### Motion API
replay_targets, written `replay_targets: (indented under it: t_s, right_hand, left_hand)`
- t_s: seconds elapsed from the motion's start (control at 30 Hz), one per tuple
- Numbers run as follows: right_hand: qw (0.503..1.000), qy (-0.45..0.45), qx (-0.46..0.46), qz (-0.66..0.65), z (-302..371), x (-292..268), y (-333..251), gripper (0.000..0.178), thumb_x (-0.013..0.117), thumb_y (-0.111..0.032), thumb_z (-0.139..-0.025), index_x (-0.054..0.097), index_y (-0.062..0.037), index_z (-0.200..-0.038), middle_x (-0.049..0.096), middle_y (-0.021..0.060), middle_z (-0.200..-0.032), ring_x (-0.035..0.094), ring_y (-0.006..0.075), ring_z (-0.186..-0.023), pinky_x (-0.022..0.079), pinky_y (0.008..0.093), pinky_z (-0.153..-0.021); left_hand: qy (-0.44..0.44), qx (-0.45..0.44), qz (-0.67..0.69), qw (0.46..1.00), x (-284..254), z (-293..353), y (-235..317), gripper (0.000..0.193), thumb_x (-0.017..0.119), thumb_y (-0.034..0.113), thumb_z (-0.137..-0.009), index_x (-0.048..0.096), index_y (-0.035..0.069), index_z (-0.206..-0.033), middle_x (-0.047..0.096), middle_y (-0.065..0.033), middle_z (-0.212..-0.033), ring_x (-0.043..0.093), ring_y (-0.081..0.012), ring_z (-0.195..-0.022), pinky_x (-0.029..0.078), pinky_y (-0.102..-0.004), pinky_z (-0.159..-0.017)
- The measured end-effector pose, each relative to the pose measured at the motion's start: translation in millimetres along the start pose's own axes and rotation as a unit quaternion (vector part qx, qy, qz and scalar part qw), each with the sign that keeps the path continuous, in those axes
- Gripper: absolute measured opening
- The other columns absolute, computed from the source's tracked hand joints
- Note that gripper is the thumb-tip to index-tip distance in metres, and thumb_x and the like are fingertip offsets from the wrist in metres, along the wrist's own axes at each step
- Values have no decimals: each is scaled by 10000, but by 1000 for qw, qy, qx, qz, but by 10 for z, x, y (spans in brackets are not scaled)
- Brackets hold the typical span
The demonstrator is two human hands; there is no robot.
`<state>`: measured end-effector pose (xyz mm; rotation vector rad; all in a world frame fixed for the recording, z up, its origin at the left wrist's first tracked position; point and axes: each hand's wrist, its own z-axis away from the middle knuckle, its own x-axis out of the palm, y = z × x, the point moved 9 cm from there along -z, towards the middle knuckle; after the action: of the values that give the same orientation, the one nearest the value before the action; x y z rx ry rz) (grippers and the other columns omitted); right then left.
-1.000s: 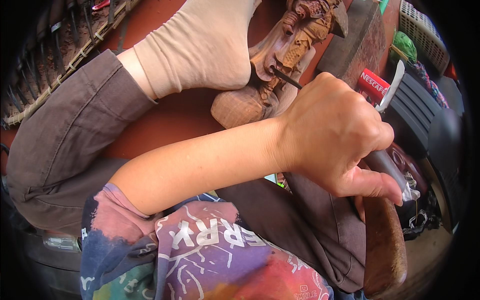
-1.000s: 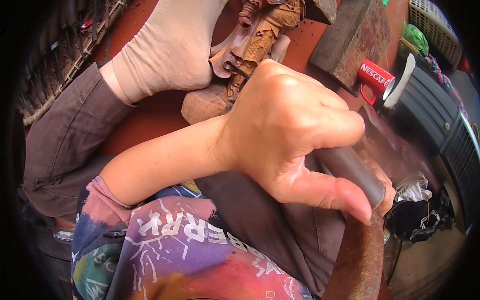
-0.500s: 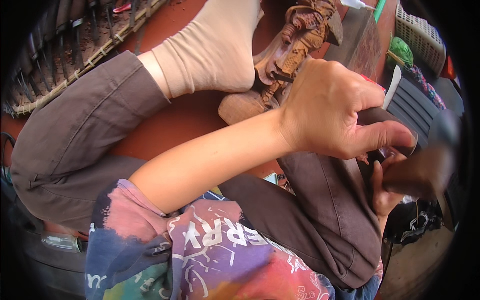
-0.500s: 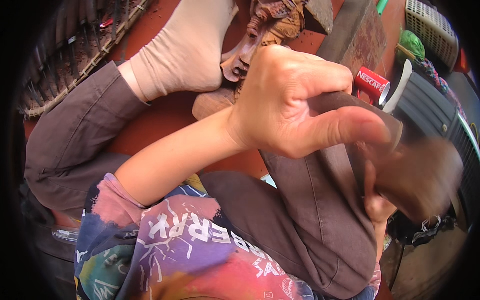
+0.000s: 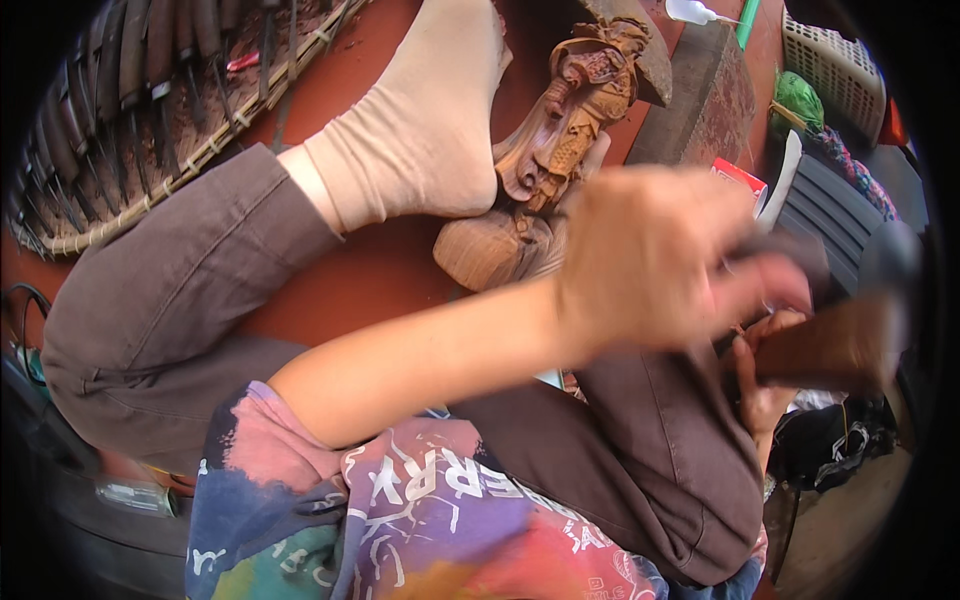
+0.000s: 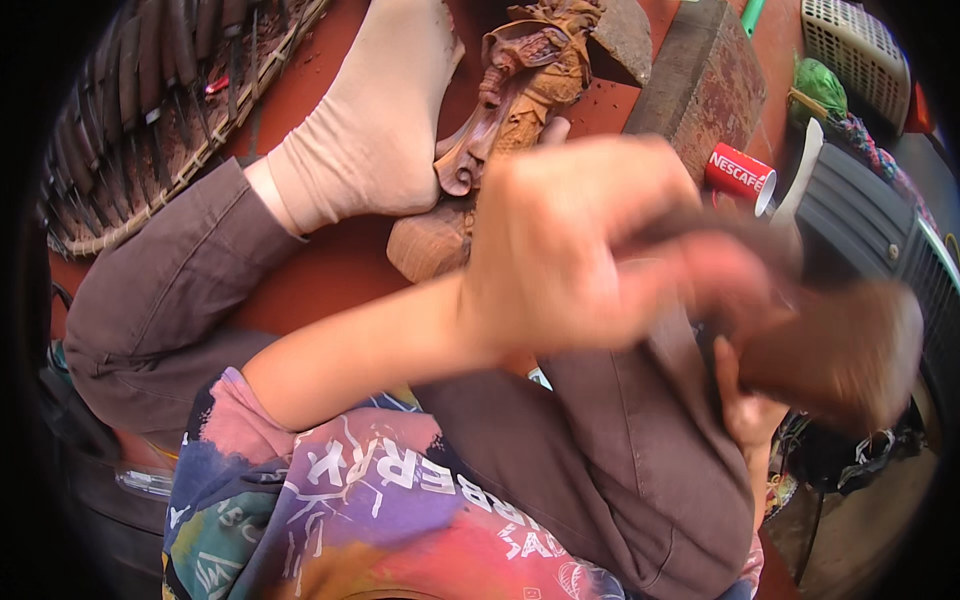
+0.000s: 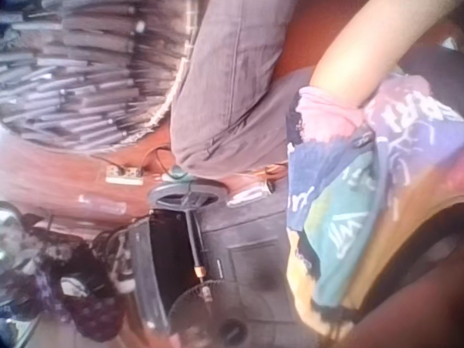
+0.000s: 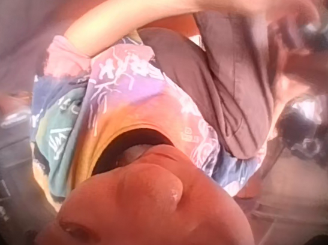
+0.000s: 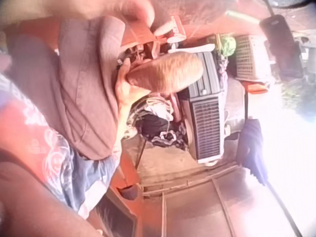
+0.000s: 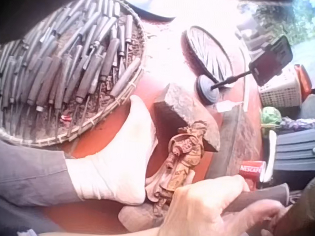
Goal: The person carves a piece of wood using a chisel and mallet while holding the wood between their bare feet. They repeatedly strike the chisel to shape the wood and occasionally switch tools from a nearby basket.
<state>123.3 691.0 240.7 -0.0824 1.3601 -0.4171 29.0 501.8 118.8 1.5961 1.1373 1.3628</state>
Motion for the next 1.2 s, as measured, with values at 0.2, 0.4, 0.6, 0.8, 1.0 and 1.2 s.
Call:
replay_targets:
  t_s: [0.2, 0.4, 0.6, 0.8, 1.0, 1.2]
  right_hand:
    - [964, -61, -86, -246, 146, 119, 326, 317, 799, -60, -704, 521, -43, -853, 563, 60, -750, 542, 210, -695, 441, 368, -655]
    - [981, -69, -170, -67, -99, 301, 46, 315, 816, -72, -621, 520, -76, -727, 504, 70, -639, 491, 278, -571, 371, 397, -549]
    - [972, -75, -218, -39, -104, 345, -78, 269, 779, -117, -646, 521, -46, -675, 480, 59, -616, 460, 253, -524, 324, 376, -505]
    - [979, -81, -170, -76, -51, 447, 67, 280, 778, -165, -684, 531, -33, -691, 475, 63, -612, 441, 248, -519, 319, 363, -508]
    - [983, -101, -149, -46, -59, 374, -24, 286, 780, -170, -687, 528, -34, -691, 479, 69, -619, 447, 254, -531, 329, 366, -513]
    - [980, -103, -161, -48, -57, 425, 4, 282, 781, -169, -680, 534, -33, -699, 484, 74, -629, 465, 263, -546, 355, 379, -527]
  left_hand:
    - [-259, -50, 82, 961, 462, 190, 371, 382, 717, 392, -767, 551, 58, -846, 548, -87, -719, 602, -277, -646, 451, -384, -548]
    - [-449, -35, 15, 893, 464, 489, 280, 458, 681, 523, -763, 484, 123, -658, 392, -11, -615, 470, -164, -513, 343, -302, -404]
    - [-418, 79, 9, 905, 401, 524, 222, 541, 668, 537, -781, 375, 144, -551, 311, 15, -582, 382, -114, -485, 266, -245, -381]
    - [-432, 89, 9, 897, 331, 610, 148, 549, 671, 547, -779, 376, 143, -553, 338, 18, -590, 388, -103, -475, 263, -224, -377]
    - [-438, 90, 24, 894, 334, 563, 112, 537, 681, 533, -776, 391, 140, -553, 332, 20, -579, 376, -102, -450, 254, -231, -367]
    - [-422, 78, 21, 903, 311, 506, 62, 528, 685, 517, -775, 396, 134, -554, 331, 19, -570, 363, -107, -439, 234, -248, -363]
